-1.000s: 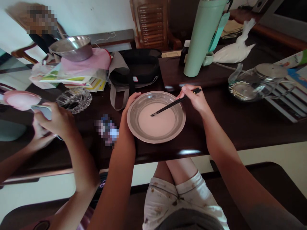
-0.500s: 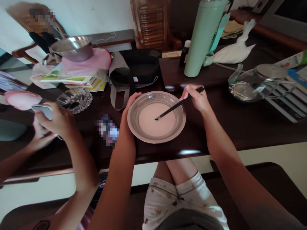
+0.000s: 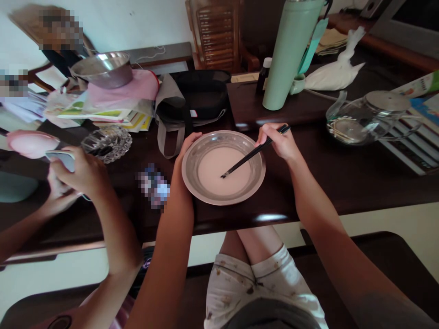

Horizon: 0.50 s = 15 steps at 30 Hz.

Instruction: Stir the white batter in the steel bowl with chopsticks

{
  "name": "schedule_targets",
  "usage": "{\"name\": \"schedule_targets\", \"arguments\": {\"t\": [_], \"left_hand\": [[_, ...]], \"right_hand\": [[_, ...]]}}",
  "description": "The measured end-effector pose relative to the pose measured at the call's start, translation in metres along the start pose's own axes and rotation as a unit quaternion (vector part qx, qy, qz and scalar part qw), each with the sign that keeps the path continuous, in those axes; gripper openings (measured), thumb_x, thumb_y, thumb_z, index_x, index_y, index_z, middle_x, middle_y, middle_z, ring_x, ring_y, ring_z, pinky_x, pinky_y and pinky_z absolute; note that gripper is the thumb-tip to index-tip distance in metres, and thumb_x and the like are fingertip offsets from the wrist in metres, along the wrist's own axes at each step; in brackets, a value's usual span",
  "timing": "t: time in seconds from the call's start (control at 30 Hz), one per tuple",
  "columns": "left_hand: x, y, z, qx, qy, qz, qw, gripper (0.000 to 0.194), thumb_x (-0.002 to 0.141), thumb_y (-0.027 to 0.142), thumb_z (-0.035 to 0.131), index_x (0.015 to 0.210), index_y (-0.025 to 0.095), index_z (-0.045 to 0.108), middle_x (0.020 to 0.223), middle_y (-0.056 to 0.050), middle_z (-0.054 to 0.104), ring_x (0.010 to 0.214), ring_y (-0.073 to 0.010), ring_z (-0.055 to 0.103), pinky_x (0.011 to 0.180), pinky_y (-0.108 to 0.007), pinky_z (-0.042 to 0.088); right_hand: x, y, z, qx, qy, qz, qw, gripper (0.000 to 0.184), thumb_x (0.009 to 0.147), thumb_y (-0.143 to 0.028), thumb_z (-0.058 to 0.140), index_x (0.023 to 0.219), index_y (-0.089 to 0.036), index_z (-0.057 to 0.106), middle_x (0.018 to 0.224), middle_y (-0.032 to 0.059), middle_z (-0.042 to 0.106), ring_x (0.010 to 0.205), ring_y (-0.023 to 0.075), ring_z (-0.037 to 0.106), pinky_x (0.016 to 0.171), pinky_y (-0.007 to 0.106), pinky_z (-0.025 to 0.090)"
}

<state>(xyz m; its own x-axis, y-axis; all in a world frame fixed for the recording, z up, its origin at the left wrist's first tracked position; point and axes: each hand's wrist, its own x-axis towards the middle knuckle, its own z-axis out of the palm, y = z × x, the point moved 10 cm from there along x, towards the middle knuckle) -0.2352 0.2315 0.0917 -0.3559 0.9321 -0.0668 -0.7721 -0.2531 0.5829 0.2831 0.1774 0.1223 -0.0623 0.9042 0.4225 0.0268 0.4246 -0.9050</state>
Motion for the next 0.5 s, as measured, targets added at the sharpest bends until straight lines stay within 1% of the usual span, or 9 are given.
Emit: {"name": "schedule_targets", "arguments": {"t": [0.03,0.1,0.13,0.2,0.23,0.3,0.37,0.4,0.5], "left_hand": [[-0.001,0.001,0.007,0.011,-0.036,0.006,0.999,0.097,0.107,0.051,-0.021,0.083,0.003,0.06,0.053,0.005,0.026,0.048,0.0011,0.054,0.054,-0.013,0.006],[-0.004,0.003,0.017,0.012,-0.094,0.013,0.995,0.1,0.105,0.047,-0.027,0.08,0.007,0.061,0.052,0.003,0.027,0.048,0.0001,0.054,0.049,-0.011,0.008],[-0.004,0.002,0.019,0.016,-0.103,0.005,0.995,0.1,0.104,0.046,-0.028,0.078,0.009,0.062,0.051,0.003,0.026,0.046,0.0006,0.053,0.045,-0.011,0.011],[-0.006,0.0,0.02,0.025,-0.101,0.001,0.995,0.098,0.105,0.045,-0.025,0.076,0.011,0.063,0.051,0.003,0.026,0.044,0.0016,0.05,0.041,-0.011,0.014],[-0.007,0.0,0.02,0.03,-0.098,0.003,0.995,0.098,0.105,0.045,-0.025,0.075,0.01,0.061,0.051,0.003,0.026,0.043,0.0015,0.05,0.04,-0.012,0.011],[-0.011,0.003,0.022,0.045,-0.099,0.024,0.994,0.096,0.105,0.043,-0.027,0.077,0.003,0.056,0.054,0.003,0.027,0.045,0.0015,0.053,0.054,-0.01,0.0],[-0.014,0.007,0.025,0.048,-0.104,0.049,0.992,0.096,0.103,0.039,-0.031,0.083,-0.003,0.052,0.057,0.004,0.029,0.05,0.0005,0.057,0.068,-0.016,0.0],[-0.014,0.008,0.025,0.041,-0.106,0.054,0.992,0.097,0.102,0.038,-0.033,0.087,-0.005,0.052,0.058,0.005,0.031,0.053,0.0001,0.058,0.069,-0.018,0.002],[-0.006,0.002,0.017,-0.013,-0.083,0.018,0.996,0.094,0.108,0.049,-0.019,0.088,0.002,0.059,0.054,0.005,0.029,0.048,0.0016,0.053,0.051,-0.012,0.009]], "right_hand": [[0.0,0.001,0.005,-0.008,-0.018,0.007,1.0,0.047,0.089,-0.057,0.066,0.058,-0.022,0.07,0.059,0.0002,0.07,0.058,0.0138,0.068,0.065,0.028,0.052],[-0.001,0.001,0.011,-0.025,-0.04,0.016,0.999,0.043,0.088,-0.057,0.067,0.063,-0.022,0.072,0.064,0.001,0.074,0.064,0.0147,0.071,0.069,0.029,0.054],[0.0,0.0,0.011,-0.031,-0.04,0.017,0.999,0.042,0.087,-0.057,0.068,0.064,-0.022,0.072,0.066,0.0012,0.074,0.066,0.0149,0.072,0.07,0.029,0.054],[0.001,-0.002,0.005,-0.03,-0.019,0.008,0.999,0.042,0.087,-0.056,0.069,0.064,-0.022,0.072,0.065,0.0007,0.074,0.065,0.0145,0.072,0.07,0.028,0.054],[0.001,-0.002,0.0,-0.025,-0.004,0.002,1.0,0.042,0.087,-0.056,0.069,0.062,-0.022,0.072,0.063,0.0002,0.073,0.063,0.0139,0.071,0.069,0.028,0.053],[0.001,-0.003,-0.006,-0.01,0.018,-0.007,1.0,0.045,0.089,-0.055,0.067,0.058,-0.022,0.069,0.058,-0.0007,0.07,0.057,0.0127,0.068,0.064,0.027,0.051],[0.0,-0.002,-0.005,-0.002,0.012,-0.006,1.0,0.047,0.09,-0.055,0.066,0.056,-0.022,0.068,0.057,-0.0008,0.069,0.054,0.0124,0.066,0.062,0.027,0.051],[0.0,-0.001,-0.002,-0.004,-0.001,0.0,1.0,0.047,0.09,-0.055,0.066,0.057,-0.021,0.069,0.057,-0.0005,0.069,0.056,0.0128,0.067,0.063,0.027,0.051],[-0.001,0.001,0.011,-0.029,-0.04,0.015,0.999,0.044,0.089,-0.056,0.066,0.063,-0.022,0.071,0.065,0.0008,0.074,0.065,0.0149,0.072,0.068,0.028,0.053]]}}
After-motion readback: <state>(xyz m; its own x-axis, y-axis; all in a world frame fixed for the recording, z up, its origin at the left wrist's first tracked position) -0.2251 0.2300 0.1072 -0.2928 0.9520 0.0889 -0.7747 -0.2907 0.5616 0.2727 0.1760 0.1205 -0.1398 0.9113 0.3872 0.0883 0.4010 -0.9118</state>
